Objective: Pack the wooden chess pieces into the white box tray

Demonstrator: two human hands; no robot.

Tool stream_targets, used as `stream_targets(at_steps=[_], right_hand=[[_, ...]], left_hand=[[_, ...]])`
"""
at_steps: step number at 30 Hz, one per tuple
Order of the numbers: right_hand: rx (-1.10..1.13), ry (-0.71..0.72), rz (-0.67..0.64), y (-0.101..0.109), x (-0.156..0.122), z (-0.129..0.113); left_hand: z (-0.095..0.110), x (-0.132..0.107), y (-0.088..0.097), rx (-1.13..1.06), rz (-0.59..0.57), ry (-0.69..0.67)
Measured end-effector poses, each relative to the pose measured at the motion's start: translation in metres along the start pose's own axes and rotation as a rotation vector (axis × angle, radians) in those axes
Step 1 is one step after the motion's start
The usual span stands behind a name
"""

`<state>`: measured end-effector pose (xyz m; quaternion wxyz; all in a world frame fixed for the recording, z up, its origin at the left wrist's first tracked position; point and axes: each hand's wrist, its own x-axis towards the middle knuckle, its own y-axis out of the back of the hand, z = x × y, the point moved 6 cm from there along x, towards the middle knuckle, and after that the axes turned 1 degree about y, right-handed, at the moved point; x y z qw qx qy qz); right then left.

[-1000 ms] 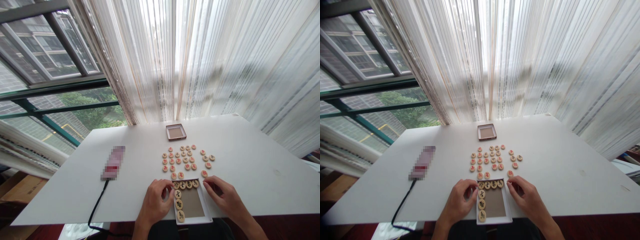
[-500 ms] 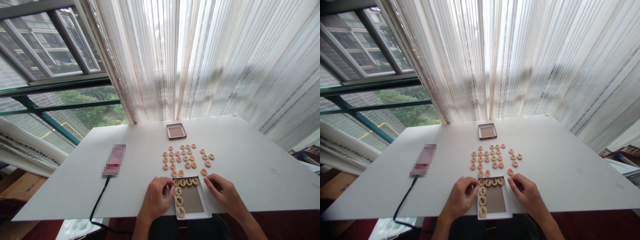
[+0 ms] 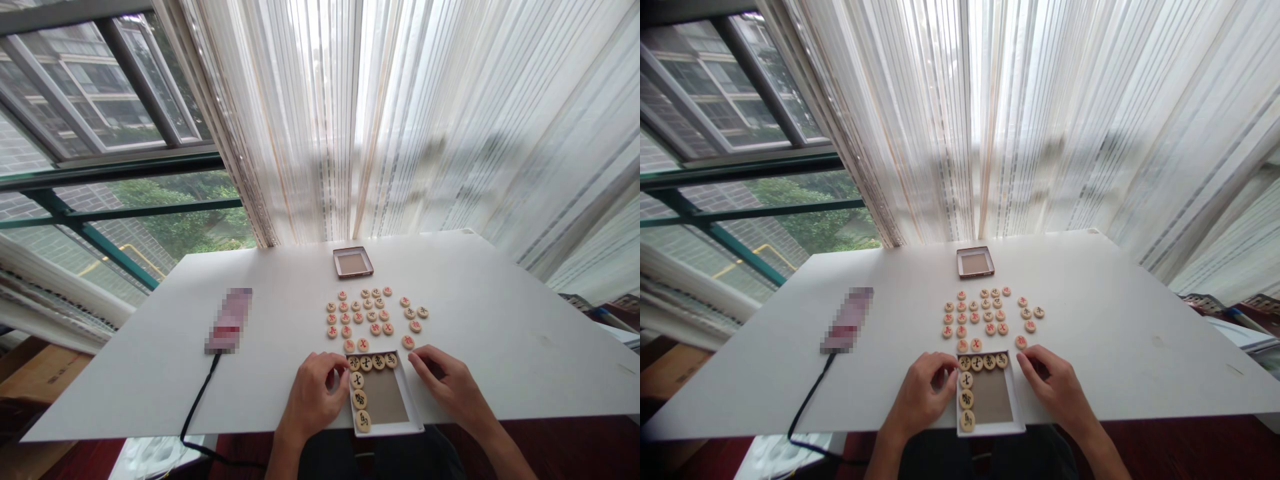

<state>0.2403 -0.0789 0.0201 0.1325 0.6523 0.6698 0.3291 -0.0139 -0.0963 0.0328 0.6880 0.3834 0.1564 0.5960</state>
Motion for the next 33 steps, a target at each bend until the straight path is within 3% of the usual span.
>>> stream_targets(at_steps=[8, 14, 17, 20, 22, 27, 33], right_hand=[[0.051, 0.002, 0.044, 0.001, -0.002, 0.007], [0.026, 0.084, 0.08, 0.017, 0.011, -0.001], [-0.002, 0.111, 0.124, 0.037, 0.036, 0.004], [-0.046, 0.032, 0.153, 0.056, 0.076, 0.021], [-0.073, -0.011, 0.105, 0.062, 0.105, 0.031], [-0.094, 0.016, -0.094, 0.053, 0.162, 0.039], [-0.094, 0.036, -0.106, 0.038, 0.17, 0.049]], left_hand=[[-0.002, 0.0, 0.0, -0.01, 0.011, 0.002], [-0.002, 0.0, 0.0, -0.019, 0.013, 0.008], [-0.003, -0.001, 0.0, -0.017, 0.013, 0.016], [-0.004, -0.001, 0.001, -0.017, 0.04, 0.017], [-0.006, -0.001, 0.0, -0.022, 0.055, 0.017], [-0.016, -0.001, -0.003, -0.092, 0.052, 0.075], [-0.021, 0.006, 0.015, -0.335, -0.054, 0.164]])
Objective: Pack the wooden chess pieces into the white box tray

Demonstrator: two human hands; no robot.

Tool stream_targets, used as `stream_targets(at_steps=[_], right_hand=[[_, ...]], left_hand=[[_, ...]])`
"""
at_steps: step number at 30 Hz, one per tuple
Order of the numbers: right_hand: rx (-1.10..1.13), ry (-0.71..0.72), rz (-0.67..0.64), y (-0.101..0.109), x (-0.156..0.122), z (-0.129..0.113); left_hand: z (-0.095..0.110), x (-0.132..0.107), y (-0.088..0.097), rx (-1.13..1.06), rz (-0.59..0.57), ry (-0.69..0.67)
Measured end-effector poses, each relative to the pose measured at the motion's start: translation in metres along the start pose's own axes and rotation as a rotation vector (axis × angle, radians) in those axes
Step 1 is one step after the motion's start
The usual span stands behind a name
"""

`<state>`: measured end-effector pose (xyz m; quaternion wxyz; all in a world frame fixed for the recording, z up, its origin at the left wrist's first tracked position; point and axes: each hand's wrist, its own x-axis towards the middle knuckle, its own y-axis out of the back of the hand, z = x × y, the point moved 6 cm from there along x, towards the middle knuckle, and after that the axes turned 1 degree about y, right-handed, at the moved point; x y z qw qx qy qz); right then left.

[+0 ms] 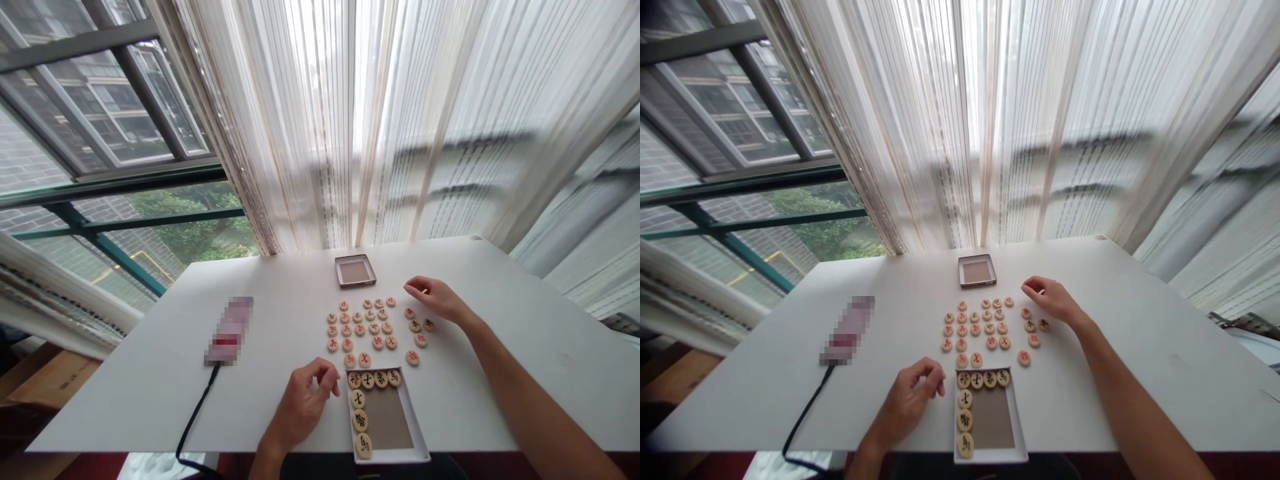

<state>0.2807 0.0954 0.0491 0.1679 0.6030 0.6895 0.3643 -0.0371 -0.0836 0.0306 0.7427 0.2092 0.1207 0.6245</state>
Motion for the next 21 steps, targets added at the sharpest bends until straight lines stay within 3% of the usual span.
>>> stream_targets(at_steps=[3, 6, 11, 14, 21], right_hand=[[-0.008, 0.016, 0.001, -0.005, -0.007, 0.001], [-0.01, 0.042, 0.002, -0.007, -0.013, -0.002], [-0.007, 0.088, 0.013, -0.01, -0.017, -0.008], [-0.005, 0.11, 0.026, -0.013, -0.019, -0.012], [-0.013, 0.168, -0.03, -0.018, -0.023, -0.02]], left_hand=[[0.014, 0.027, 0.02, 0.005, -0.013, -0.055], [0.021, 0.075, 0.034, 0.033, -0.006, -0.112], [0.006, 0.144, 0.042, 0.142, -0.023, -0.152], [-0.01, 0.154, 0.044, 0.191, -0.015, -0.142], [-0.022, 0.132, 0.045, 0.326, 0.046, -0.158]])
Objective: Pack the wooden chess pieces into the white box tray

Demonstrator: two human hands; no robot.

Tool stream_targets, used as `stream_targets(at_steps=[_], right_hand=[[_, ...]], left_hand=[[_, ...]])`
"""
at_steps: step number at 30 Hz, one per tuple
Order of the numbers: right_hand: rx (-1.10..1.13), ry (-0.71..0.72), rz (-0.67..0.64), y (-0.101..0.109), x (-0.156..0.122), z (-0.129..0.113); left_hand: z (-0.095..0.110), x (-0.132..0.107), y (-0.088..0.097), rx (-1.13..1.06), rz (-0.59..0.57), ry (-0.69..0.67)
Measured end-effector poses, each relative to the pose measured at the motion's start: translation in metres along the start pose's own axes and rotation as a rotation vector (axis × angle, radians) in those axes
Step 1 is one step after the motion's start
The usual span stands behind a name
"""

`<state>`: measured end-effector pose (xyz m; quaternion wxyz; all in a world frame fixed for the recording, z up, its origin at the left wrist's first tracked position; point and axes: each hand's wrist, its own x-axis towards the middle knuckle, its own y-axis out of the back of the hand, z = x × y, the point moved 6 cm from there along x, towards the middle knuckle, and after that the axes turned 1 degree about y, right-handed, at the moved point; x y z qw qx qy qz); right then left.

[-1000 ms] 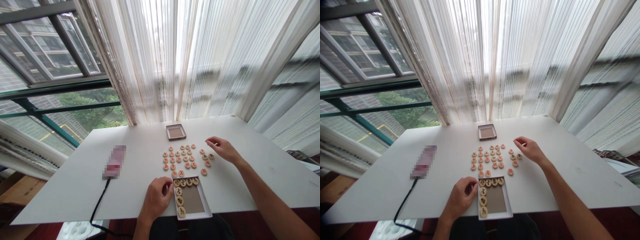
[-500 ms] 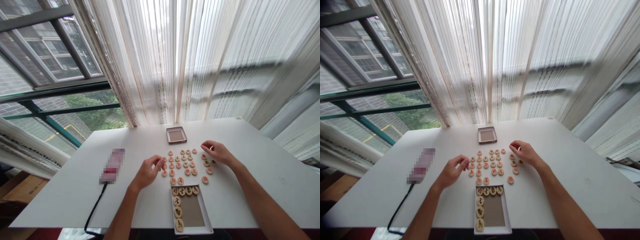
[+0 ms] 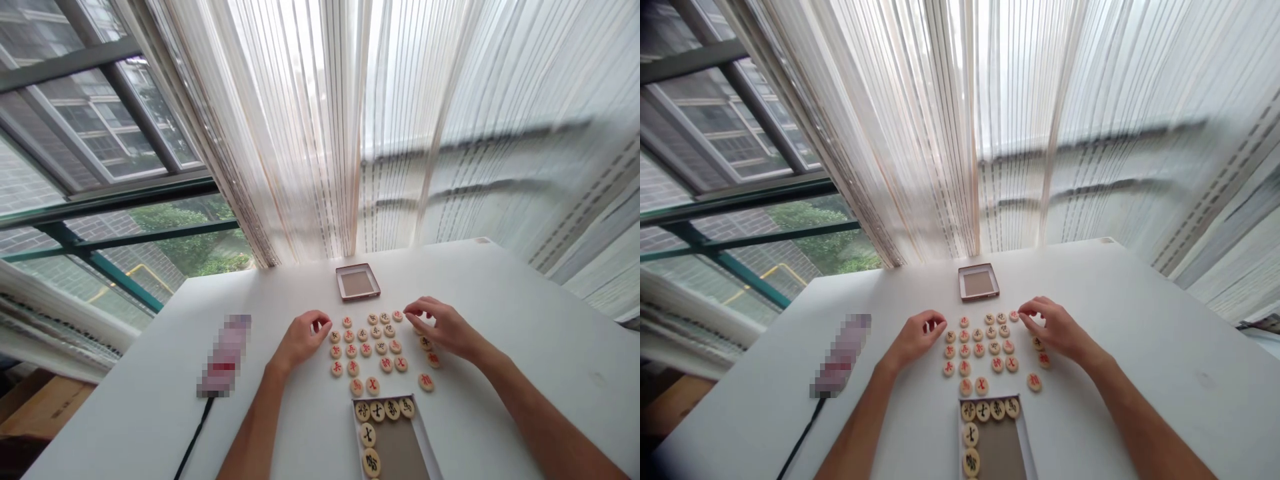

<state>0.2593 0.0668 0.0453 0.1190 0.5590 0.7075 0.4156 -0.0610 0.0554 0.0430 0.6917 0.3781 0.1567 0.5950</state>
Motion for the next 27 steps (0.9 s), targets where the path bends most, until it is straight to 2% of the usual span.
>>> stream_targets(at_steps=[4, 8, 11, 15, 27], right_hand=[[-0.072, -0.178, -0.105, 0.016, -0.011, 0.027], [-0.027, -0.35, -0.324, 0.026, -0.029, 0.056], [0.011, -0.331, -0.408, 0.027, -0.035, 0.057], [-0.037, -0.29, -0.439, 0.024, -0.035, 0.048], [-0.06, -0.266, -0.406, 0.024, -0.031, 0.038]], left_hand=[[0.003, -0.003, -0.002, 0.055, 0.03, -0.022], [0.009, -0.003, -0.004, 0.073, 0.056, -0.037], [0.015, -0.005, -0.006, 0.078, 0.074, -0.05], [0.024, -0.007, -0.011, 0.087, 0.087, -0.065], [0.027, -0.008, -0.015, 0.118, 0.091, -0.079]])
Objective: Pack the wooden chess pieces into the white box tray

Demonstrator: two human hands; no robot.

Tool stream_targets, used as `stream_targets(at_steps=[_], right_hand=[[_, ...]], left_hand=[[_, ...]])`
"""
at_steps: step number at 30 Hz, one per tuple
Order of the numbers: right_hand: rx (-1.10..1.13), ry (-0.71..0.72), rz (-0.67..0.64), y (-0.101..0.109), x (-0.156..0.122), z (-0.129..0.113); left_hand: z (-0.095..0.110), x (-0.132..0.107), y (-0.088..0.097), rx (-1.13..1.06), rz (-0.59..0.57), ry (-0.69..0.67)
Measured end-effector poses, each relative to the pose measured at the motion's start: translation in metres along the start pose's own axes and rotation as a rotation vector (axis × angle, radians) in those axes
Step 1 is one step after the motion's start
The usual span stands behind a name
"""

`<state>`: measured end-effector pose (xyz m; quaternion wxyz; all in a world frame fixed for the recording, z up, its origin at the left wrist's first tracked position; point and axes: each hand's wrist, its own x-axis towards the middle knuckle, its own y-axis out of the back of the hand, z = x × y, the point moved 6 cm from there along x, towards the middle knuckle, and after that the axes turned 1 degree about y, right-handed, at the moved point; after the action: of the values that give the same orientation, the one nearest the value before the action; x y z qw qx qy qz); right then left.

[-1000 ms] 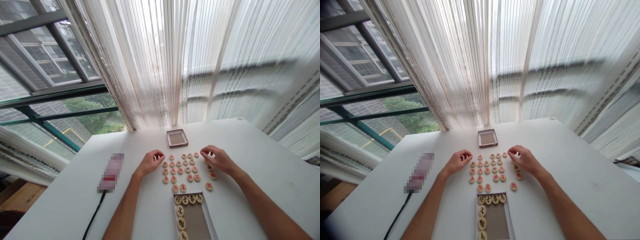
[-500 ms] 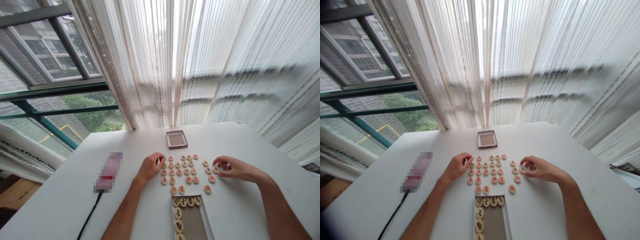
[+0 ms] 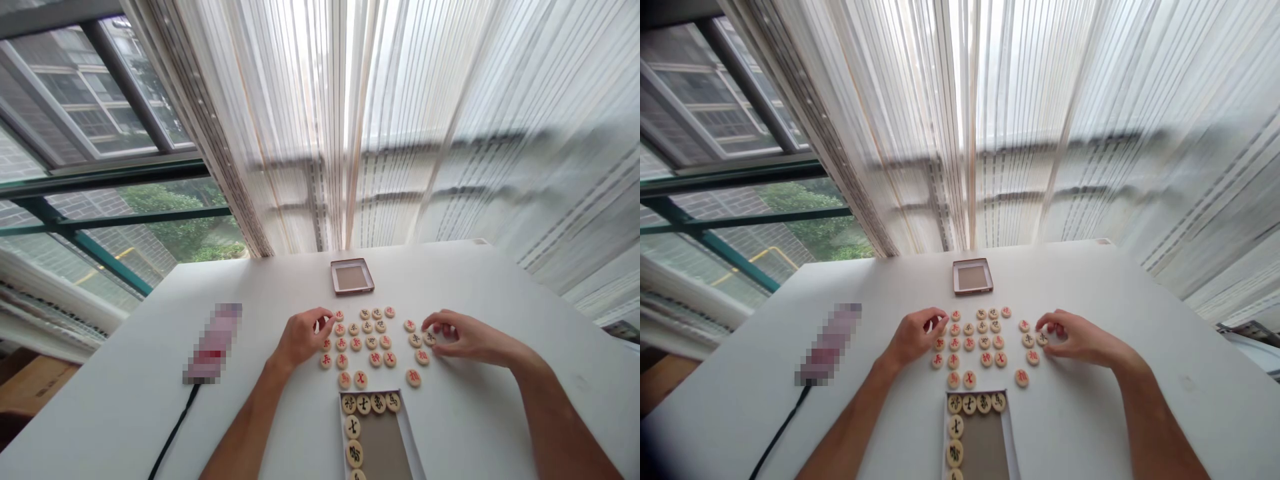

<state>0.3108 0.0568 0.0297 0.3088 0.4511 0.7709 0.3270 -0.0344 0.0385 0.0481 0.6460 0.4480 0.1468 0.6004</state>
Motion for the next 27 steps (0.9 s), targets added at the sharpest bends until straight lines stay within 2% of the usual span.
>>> stream_targets(at_steps=[6, 19, 27], right_hand=[[-0.076, -0.004, 0.144, -0.001, 0.008, -0.013], [-0.157, 0.02, 0.138, -0.012, 0.012, -0.022], [-0.108, 0.079, 0.12, -0.022, 0.012, -0.046]], left_hand=[[0.0, -0.001, 0.001, 0.023, -0.005, 0.005], [0.0, -0.001, 0.0, 0.034, -0.028, 0.035], [-0.001, -0.001, -0.001, 0.027, -0.019, 0.042]])
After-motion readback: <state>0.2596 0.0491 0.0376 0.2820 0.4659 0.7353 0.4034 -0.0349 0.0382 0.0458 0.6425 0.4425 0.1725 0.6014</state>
